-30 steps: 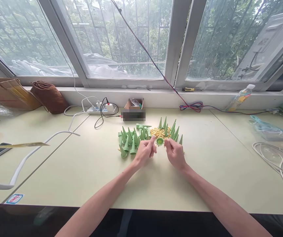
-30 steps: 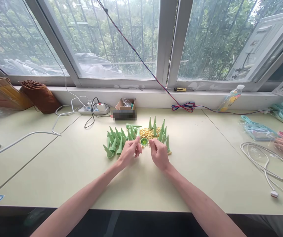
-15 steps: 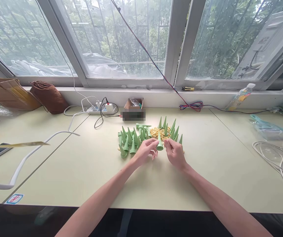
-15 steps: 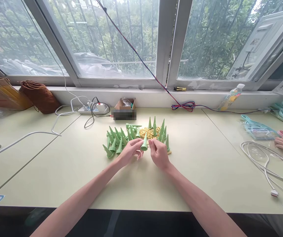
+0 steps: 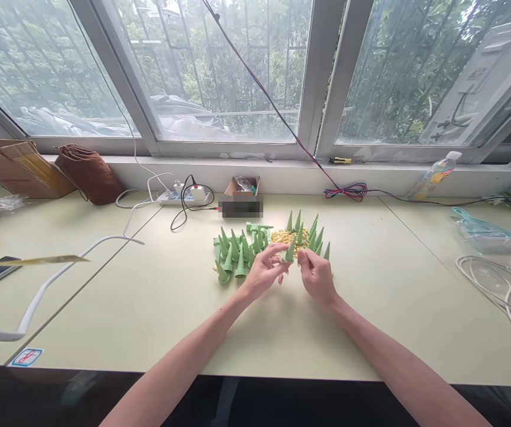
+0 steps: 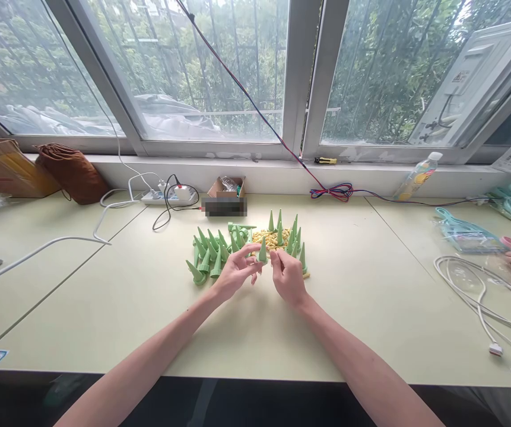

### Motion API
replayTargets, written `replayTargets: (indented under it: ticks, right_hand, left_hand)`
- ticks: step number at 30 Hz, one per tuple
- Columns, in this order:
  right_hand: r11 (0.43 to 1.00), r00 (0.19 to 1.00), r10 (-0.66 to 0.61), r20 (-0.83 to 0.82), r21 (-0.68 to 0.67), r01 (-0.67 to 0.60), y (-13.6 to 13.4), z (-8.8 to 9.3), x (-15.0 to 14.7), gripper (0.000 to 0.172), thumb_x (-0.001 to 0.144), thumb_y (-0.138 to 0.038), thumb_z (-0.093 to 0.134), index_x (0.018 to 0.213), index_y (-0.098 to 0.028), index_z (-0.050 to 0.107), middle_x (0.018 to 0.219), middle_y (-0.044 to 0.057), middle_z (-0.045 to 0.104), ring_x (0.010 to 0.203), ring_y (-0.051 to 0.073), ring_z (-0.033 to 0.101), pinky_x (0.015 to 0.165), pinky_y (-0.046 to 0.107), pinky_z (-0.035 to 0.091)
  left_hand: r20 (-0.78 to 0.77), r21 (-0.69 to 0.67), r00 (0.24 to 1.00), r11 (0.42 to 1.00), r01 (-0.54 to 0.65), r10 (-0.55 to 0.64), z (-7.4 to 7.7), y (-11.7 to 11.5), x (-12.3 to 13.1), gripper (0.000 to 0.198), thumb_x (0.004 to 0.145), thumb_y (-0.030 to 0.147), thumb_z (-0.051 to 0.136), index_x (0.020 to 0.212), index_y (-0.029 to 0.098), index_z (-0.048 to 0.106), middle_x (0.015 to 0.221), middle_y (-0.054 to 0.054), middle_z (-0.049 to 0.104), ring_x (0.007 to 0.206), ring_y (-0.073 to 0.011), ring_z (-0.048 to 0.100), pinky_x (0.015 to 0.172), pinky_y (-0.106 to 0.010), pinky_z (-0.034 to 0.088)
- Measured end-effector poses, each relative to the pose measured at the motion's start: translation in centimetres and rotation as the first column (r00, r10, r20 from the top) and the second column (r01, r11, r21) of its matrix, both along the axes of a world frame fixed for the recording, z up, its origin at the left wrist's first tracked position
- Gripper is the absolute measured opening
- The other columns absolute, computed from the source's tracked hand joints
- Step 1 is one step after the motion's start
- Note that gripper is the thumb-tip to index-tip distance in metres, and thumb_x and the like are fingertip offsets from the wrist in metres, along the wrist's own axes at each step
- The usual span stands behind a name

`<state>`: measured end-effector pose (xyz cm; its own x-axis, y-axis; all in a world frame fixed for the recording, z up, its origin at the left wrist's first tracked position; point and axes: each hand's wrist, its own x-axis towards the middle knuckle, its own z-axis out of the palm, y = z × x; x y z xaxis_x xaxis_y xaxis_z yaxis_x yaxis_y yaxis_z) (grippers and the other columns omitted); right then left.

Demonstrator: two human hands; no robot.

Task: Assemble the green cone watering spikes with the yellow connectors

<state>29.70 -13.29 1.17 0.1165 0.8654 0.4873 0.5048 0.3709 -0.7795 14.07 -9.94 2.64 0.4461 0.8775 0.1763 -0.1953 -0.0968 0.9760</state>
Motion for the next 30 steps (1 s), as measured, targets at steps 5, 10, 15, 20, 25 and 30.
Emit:
replayTargets:
  ticks: [5, 10, 15, 20, 25, 30]
  right_hand:
    - [1.0, 0.999, -0.024, -0.028, -0.014, 0.023, 0.0, 0.1, 0.0, 0.042, 0.102, -0.043, 0.037, 0.066, -0.021, 0.04, 0.055, -0.004, 0.039, 0.047, 0.011, 0.035, 0.049, 0.024, 0.029]
    - [0.999, 0.999, -0.018, 0.027, 0.041, 0.017, 0.1, 0.0, 0.1, 0.041, 0.102, -0.041, 0.038, 0.067, -0.02, 0.043, 0.056, -0.004, 0.04, 0.049, 0.011, 0.035, 0.051, 0.024, 0.03]
    - [0.996, 0.997, 0.033, 0.064, 0.081, -0.038, 0.2, -0.2, 0.1, 0.038, 0.102, -0.037, 0.039, 0.069, -0.02, 0.046, 0.057, -0.004, 0.04, 0.05, 0.012, 0.035, 0.052, 0.025, 0.03]
    - [0.992, 0.995, 0.069, 0.071, 0.105, -0.076, 0.3, -0.3, 0.2, 0.034, 0.102, -0.033, 0.04, 0.071, -0.02, 0.047, 0.058, -0.004, 0.042, 0.052, 0.012, 0.036, 0.053, 0.025, 0.031]
    - [0.992, 0.996, 0.064, 0.067, 0.106, -0.071, 0.3, -0.2, 0.3, 0.033, 0.102, -0.031, 0.041, 0.072, -0.019, 0.049, 0.06, -0.004, 0.044, 0.051, 0.011, 0.037, 0.053, 0.024, 0.032]
    - [0.995, 0.997, 0.058, 0.044, 0.084, -0.061, 0.2, -0.1, 0.4, 0.034, 0.101, -0.032, 0.041, 0.07, -0.02, 0.046, 0.059, -0.004, 0.042, 0.051, 0.011, 0.037, 0.052, 0.024, 0.032]
  left_hand:
    - [-0.05, -0.034, 0.997, 0.998, -0.062, 0.06, 0.4, -0.2, 0.1, 0.041, 0.08, 0.043, 0.07, 0.112, 0.019, 0.061, 0.101, -0.007, 0.064, 0.06, -0.0095, 0.06, 0.044, -0.021, 0.048]
    - [-0.119, -0.062, 0.978, 0.982, -0.18, 0.171, -0.1, 0.0, 0.0, 0.047, 0.088, 0.056, 0.056, 0.066, 0.014, 0.056, 0.048, 0.004, 0.047, 0.038, -0.0054, 0.043, 0.039, -0.018, 0.038]
    - [-0.212, -0.224, 0.977, 0.971, -0.079, 0.03, -0.3, 0.1, 0.0, 0.069, 0.084, 0.07, 0.048, 0.046, 0.013, 0.052, 0.04, 0.001, 0.043, 0.033, -0.0069, 0.04, 0.033, -0.019, 0.032]
    - [-0.219, -0.299, 0.974, 0.954, -0.013, -0.055, -0.7, 0.4, -0.2, 0.068, 0.08, 0.072, 0.053, 0.048, 0.012, 0.058, 0.04, 0.0, 0.046, 0.032, -0.006, 0.039, 0.032, -0.018, 0.031]
    - [-0.2, -0.278, 0.978, 0.961, 0.004, -0.062, -0.7, 0.5, -0.3, 0.065, 0.079, 0.071, 0.055, 0.06, 0.01, 0.066, 0.055, -0.003, 0.058, 0.036, -0.0058, 0.044, 0.033, -0.019, 0.034]
    - [-0.223, -0.193, 0.973, 0.981, 0.013, -0.057, -0.3, 0.3, -0.3, 0.052, 0.082, 0.063, 0.059, 0.074, 0.013, 0.066, 0.055, 0.0, 0.058, 0.038, -0.0064, 0.046, 0.038, -0.019, 0.038]
